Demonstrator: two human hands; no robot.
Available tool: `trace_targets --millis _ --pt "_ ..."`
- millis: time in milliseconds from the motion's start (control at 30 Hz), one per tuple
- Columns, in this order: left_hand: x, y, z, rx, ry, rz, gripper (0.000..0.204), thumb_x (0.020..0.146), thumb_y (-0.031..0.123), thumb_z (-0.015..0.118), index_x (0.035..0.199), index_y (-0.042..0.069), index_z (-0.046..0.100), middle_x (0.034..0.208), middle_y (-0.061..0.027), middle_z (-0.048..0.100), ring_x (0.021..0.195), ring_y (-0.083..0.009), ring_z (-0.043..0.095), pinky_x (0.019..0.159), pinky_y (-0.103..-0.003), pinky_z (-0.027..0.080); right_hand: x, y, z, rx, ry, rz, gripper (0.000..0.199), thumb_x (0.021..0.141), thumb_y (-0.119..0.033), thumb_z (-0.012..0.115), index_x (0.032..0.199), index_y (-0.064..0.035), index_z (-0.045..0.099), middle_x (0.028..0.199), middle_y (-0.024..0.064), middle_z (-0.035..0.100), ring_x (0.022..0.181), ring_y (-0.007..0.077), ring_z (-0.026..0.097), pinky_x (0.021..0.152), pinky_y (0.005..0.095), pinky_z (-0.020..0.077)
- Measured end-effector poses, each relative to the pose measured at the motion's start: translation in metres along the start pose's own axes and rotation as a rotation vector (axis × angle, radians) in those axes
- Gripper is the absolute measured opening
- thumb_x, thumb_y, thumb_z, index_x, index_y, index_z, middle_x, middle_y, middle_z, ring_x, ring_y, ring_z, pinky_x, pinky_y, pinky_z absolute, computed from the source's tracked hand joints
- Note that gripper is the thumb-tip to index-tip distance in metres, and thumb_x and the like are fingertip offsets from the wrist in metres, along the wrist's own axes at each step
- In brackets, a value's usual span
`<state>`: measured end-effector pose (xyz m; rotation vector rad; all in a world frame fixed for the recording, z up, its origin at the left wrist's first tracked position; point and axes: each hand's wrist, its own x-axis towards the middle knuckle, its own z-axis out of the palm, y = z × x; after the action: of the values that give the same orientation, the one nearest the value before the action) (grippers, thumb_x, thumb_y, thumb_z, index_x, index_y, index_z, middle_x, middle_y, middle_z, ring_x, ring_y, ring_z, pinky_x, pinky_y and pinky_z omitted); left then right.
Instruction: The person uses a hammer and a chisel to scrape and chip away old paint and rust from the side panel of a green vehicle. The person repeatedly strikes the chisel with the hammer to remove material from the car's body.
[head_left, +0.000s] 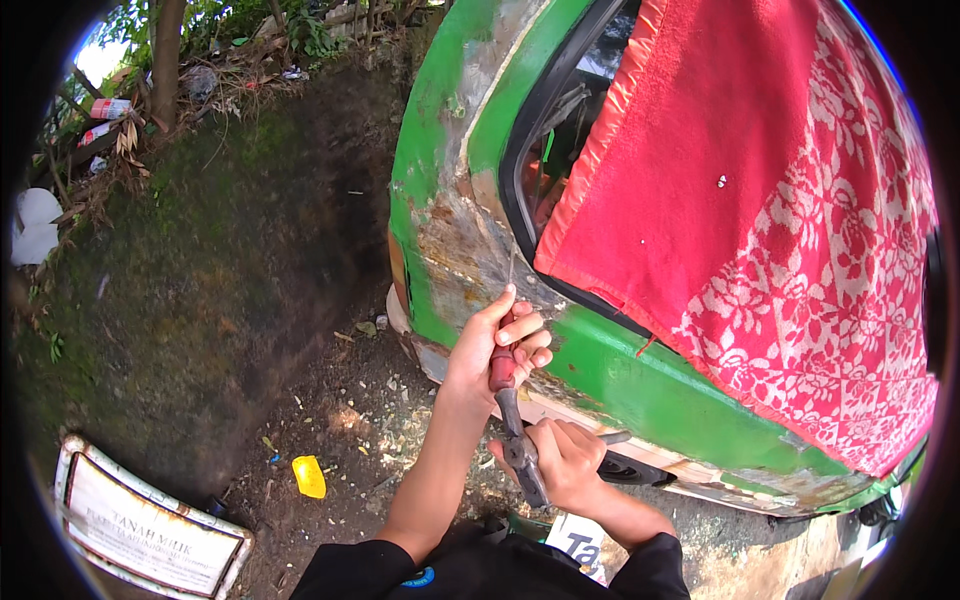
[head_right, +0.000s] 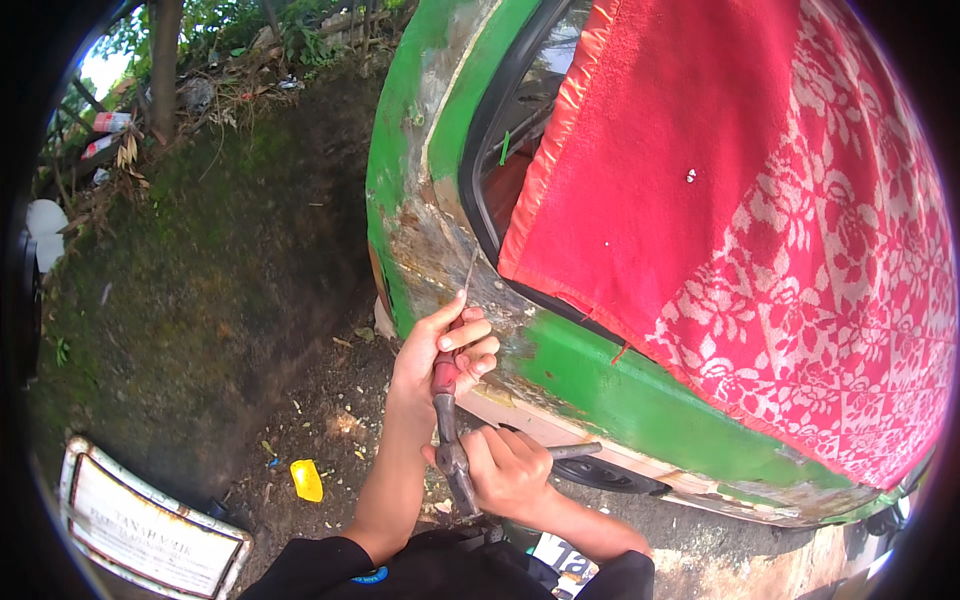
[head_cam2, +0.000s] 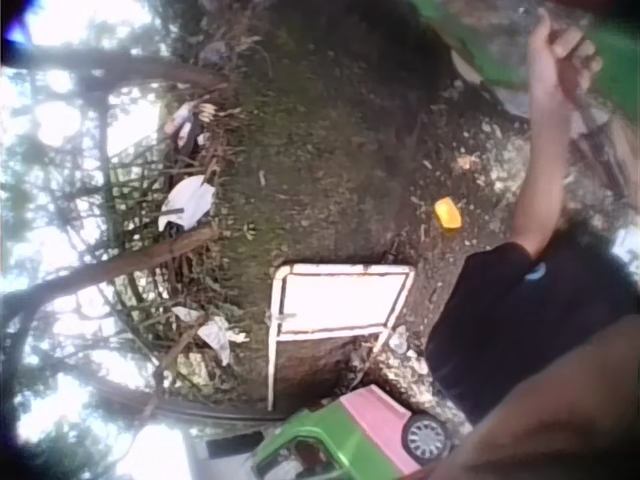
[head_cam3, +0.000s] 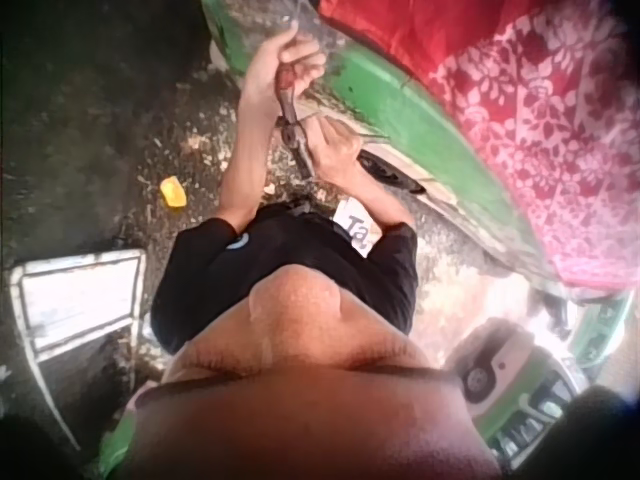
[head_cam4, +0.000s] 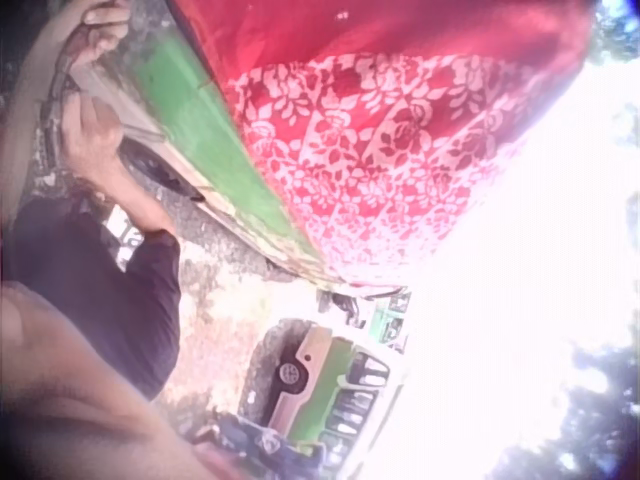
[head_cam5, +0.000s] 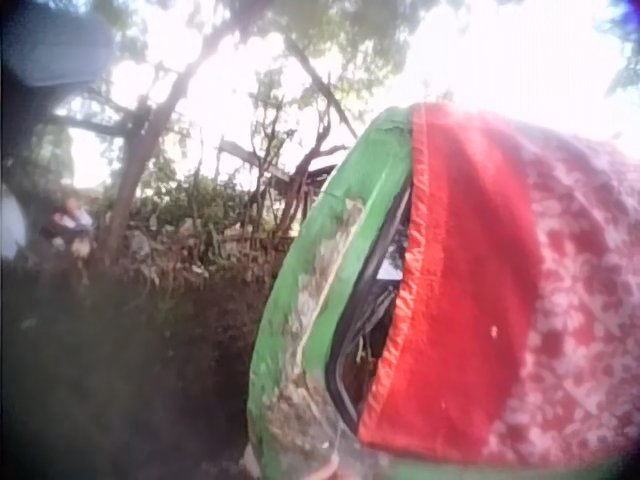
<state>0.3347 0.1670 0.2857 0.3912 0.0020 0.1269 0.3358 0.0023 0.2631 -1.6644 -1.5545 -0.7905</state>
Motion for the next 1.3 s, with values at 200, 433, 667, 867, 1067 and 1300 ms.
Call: trace_targets --millis 200,433,667,867,1067,1300 --pt "-0.002 -0.006 -0.001 -0.014 -0.003 0.028 0.034 0.101 0.036 0.038 0.077 0.014 0.046 0.050 0.0063 0.031 0.046 -0.0105 0.032 0.054 -0.030 0.038 -0.006 -0.005 -0.002 0.001 0.006 -0.016 0.047 0.077 -0.037 0.075 0.060 -0.0092 0.041 0.047 -0.0008 0.036 0.036 0.0132 0.041 0.035 0.0270 0.0311" --pt "-0.001 -0.009 0.001 -0.008 0.014 0.037 0.033 0.102 0.035 0.037 0.078 0.014 0.044 0.050 0.0065 0.030 0.047 -0.0106 0.032 0.054 -0.030 0.038 -0.015 -0.010 -0.007 0.141 0.028 0.113 0.033 0.069 -0.018 0.079 0.070 -0.0061 0.048 0.051 0.0035 0.045 0.040 0.0207 0.048 0.039 0.0308 0.0352" --pt "-0.006 -0.019 -0.004 -0.048 -0.038 0.019 0.033 0.101 0.035 0.038 0.078 0.014 0.046 0.049 0.0067 0.030 0.048 -0.0104 0.032 0.055 -0.030 0.039 -0.018 -0.012 -0.011 0.154 0.052 0.170 0.033 0.069 -0.018 0.079 0.070 -0.0055 0.049 0.051 0.0036 0.045 0.038 0.0212 0.047 0.038 0.0315 0.0347" --pt "-0.005 -0.016 -0.008 -0.041 -0.056 0.016 0.033 0.101 0.036 0.039 0.078 0.013 0.047 0.049 0.0073 0.031 0.050 -0.0098 0.032 0.056 -0.030 0.039 -0.017 -0.011 -0.012 0.161 0.043 0.148 0.032 0.068 -0.017 0.079 0.070 -0.0049 0.049 0.050 0.0041 0.046 0.038 0.0214 0.047 0.038 0.0318 0.0345" --pt "-0.007 -0.010 -0.007 -0.059 -0.063 0.011 0.033 0.101 0.035 0.039 0.077 0.013 0.048 0.050 0.0075 0.031 0.050 -0.0095 0.031 0.056 -0.029 0.038 -0.010 -0.014 -0.018 0.172 0.039 0.129 0.036 0.068 -0.018 0.081 0.066 -0.0068 0.047 0.050 0.0027 0.044 0.039 0.0182 0.048 0.037 0.0296 0.0360" --pt "-0.006 -0.014 0.002 -0.083 0.007 0.036 0.032 0.100 0.033 0.042 0.079 0.009 0.049 0.047 0.0068 0.030 0.046 -0.0098 0.031 0.051 -0.027 0.038 -0.012 -0.014 -0.015 0.198 0.009 0.131 0.033 0.067 -0.017 0.079 0.067 -0.0058 0.049 0.050 0.0038 0.044 0.038 0.0204 0.047 0.037 0.0312 0.0346"
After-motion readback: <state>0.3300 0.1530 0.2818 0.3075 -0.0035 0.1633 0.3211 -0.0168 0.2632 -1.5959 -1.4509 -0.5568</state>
